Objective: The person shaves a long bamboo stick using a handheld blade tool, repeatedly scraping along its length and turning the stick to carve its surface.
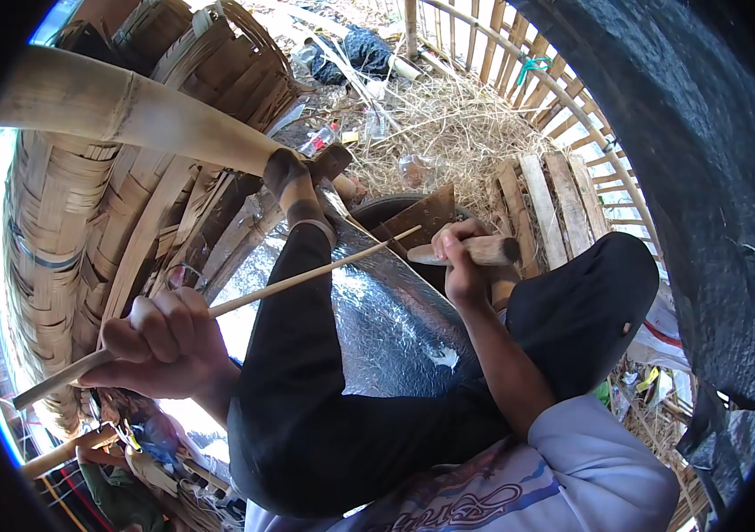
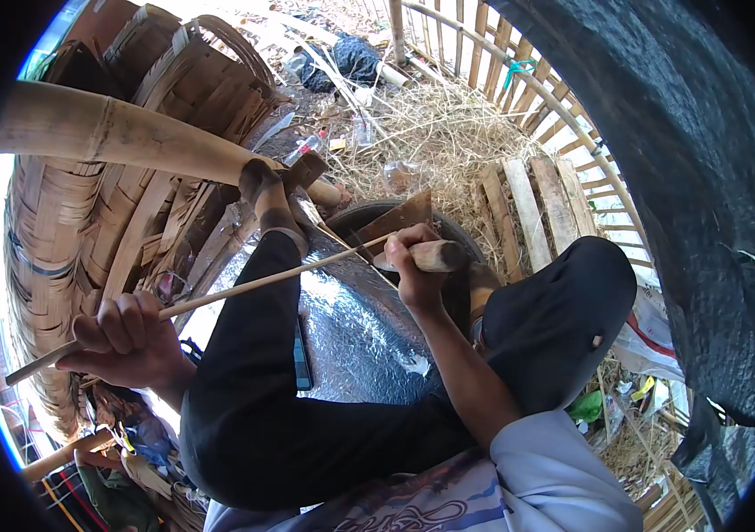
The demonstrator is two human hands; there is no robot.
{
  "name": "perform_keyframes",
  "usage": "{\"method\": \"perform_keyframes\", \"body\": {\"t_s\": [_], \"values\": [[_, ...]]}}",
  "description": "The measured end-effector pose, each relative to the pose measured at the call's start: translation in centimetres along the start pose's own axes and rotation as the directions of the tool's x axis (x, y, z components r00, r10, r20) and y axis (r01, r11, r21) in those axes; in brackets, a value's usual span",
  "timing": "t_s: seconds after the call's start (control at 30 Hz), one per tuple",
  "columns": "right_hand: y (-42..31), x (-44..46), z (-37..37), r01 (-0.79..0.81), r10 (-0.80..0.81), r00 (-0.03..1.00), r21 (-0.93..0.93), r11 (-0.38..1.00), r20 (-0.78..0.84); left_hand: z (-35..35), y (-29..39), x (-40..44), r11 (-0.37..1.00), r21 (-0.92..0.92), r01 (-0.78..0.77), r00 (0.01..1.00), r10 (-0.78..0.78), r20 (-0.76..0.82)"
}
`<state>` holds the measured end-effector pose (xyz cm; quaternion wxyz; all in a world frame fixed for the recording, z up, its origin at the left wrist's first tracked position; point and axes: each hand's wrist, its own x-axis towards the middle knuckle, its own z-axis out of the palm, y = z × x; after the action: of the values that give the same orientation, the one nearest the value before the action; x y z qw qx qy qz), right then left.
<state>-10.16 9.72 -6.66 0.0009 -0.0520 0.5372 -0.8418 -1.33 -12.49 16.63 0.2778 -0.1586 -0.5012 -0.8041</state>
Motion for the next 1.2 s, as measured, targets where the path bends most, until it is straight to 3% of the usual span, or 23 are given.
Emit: {"method": "perform_keyframes", "body": {"t_s": [0.03,0.1,0.13,0.17,0.23,0.27,0.3,0.37,0.4,0.43,0.5,0.53,0.6,0.63,0.7,0.77,0.83,0.87,1.03,1.1,1.17,1.2], "values": [[1.3,-0.2,-0.6,0.0,0.0,1.0,0.002,1.0,0.006,0.0,0.0,-0.2,0.999,-0.041,0.027,0.998,-0.025,0.05],[2.6,-0.5,-1.3,0.089,-0.063,0.994,-0.314,0.945,0.093,0.2,0.3,-1.0,0.999,-0.049,-0.01,0.999,0.012,0.039],[3.0,-0.6,-1.6,-0.061,0.075,0.997,-0.316,0.947,0.033,0.2,0.3,-1.5,0.997,-0.062,-0.042,0.998,0.044,0.034],[3.3,-0.6,-2.1,-0.061,0.076,0.996,-0.315,0.947,0.036,0.1,0.4,-1.9,0.997,-0.06,-0.044,0.998,0.046,0.033],[2.0,-0.2,-1.7,-0.074,0.076,0.996,0.051,0.996,-0.042,-0.3,0.8,-3.0,0.993,-0.014,-0.115,0.993,0.114,-0.027],[0.9,0.1,-1.3,-0.098,0.095,0.995,0.284,0.954,0.025,-0.7,1.0,-3.5,0.992,-0.011,-0.126,0.992,0.126,-0.021],[1.1,0.0,-1.1,-0.104,0.099,0.995,0.283,0.953,0.032,-0.6,1.0,-3.7,0.992,-0.006,-0.129,0.991,0.129,-0.028],[1.8,-0.1,-1.0,-0.076,0.069,0.995,0.086,0.993,0.076,-0.4,0.8,-3.9,0.985,-0.091,-0.149,0.987,0.154,0.047],[2.8,0.1,-1.1,0.001,0.011,0.996,-0.138,0.99,0.09,-0.5,0.9,-4.0,0.986,-0.092,-0.142,0.989,0.145,0.03],[3.7,0.3,-1.4,0.056,-0.03,0.993,-0.227,0.972,0.115,-0.6,0.9,-4.0,0.985,-0.095,-0.145,0.989,0.148,0.029],[5.7,1.3,-2.3,-0.029,0.046,0.997,-0.263,0.964,0.06,-0.8,1.0,-3.9,0.987,-0.054,-0.154,0.988,0.155,0.01],[5.3,1.8,-2.3,-0.029,0.046,0.997,-0.259,0.966,0.061,-0.7,1.0,-3.9,0.987,-0.05,-0.155,0.988,0.155,0.012],[4.6,2.3,-2.6,-0.155,0.162,0.987,0.201,0.967,-0.016,-0.6,1.0,-3.9,0.983,-0.091,-0.157,0.987,0.16,0.017],[3.8,2.0,-2.4,-0.122,0.121,0.992,0.245,0.962,0.019,-0.7,1.0,-4.0,0.985,-0.086,-0.151,0.988,0.152,0.009],[5.1,0.6,-2.6,0.04,-0.026,0.996,-0.164,0.986,0.09,-0.9,1.0,-4.1,0.982,-0.101,-0.162,0.987,0.163,0.0],[5.9,0.8,-2.8,0.051,-0.03,0.99,-0.158,0.986,0.135,-1.3,0.9,-3.9,0.983,-0.099,-0.155,0.987,0.158,0.02],[5.0,1.8,-2.6,-0.103,0.1,0.994,0.074,0.992,0.043,-1.3,1.1,-4.0,0.983,-0.098,-0.158,0.987,0.158,0.002],[4.4,2.1,-2.6,-0.123,0.121,0.992,0.082,0.989,0.034,-1.2,1.1,-4.0,0.982,-0.101,-0.158,0.987,0.159,0.003],[3.7,-0.4,-1.9,-0.034,0.023,0.993,0.093,0.995,0.115,-1.3,1.2,-4.5,0.982,-0.069,-0.178,0.984,0.178,-0.009],[5.2,0.1,-2.3,0.242,-0.159,0.95,-0.308,0.92,0.269,-1.5,1.1,-4.5,0.978,-0.084,-0.191,0.981,0.192,0.005],[5.0,0.7,-2.4,0.165,-0.112,0.975,-0.291,0.942,0.192,-1.5,1.1,-4.4,0.975,-0.086,-0.204,0.979,0.202,-0.023],[4.6,1.4,-2.6,0.005,0.004,0.998,-0.121,0.993,0.071,-1.5,1.0,-4.2,0.976,-0.086,-0.202,0.979,0.201,-0.02]]}}
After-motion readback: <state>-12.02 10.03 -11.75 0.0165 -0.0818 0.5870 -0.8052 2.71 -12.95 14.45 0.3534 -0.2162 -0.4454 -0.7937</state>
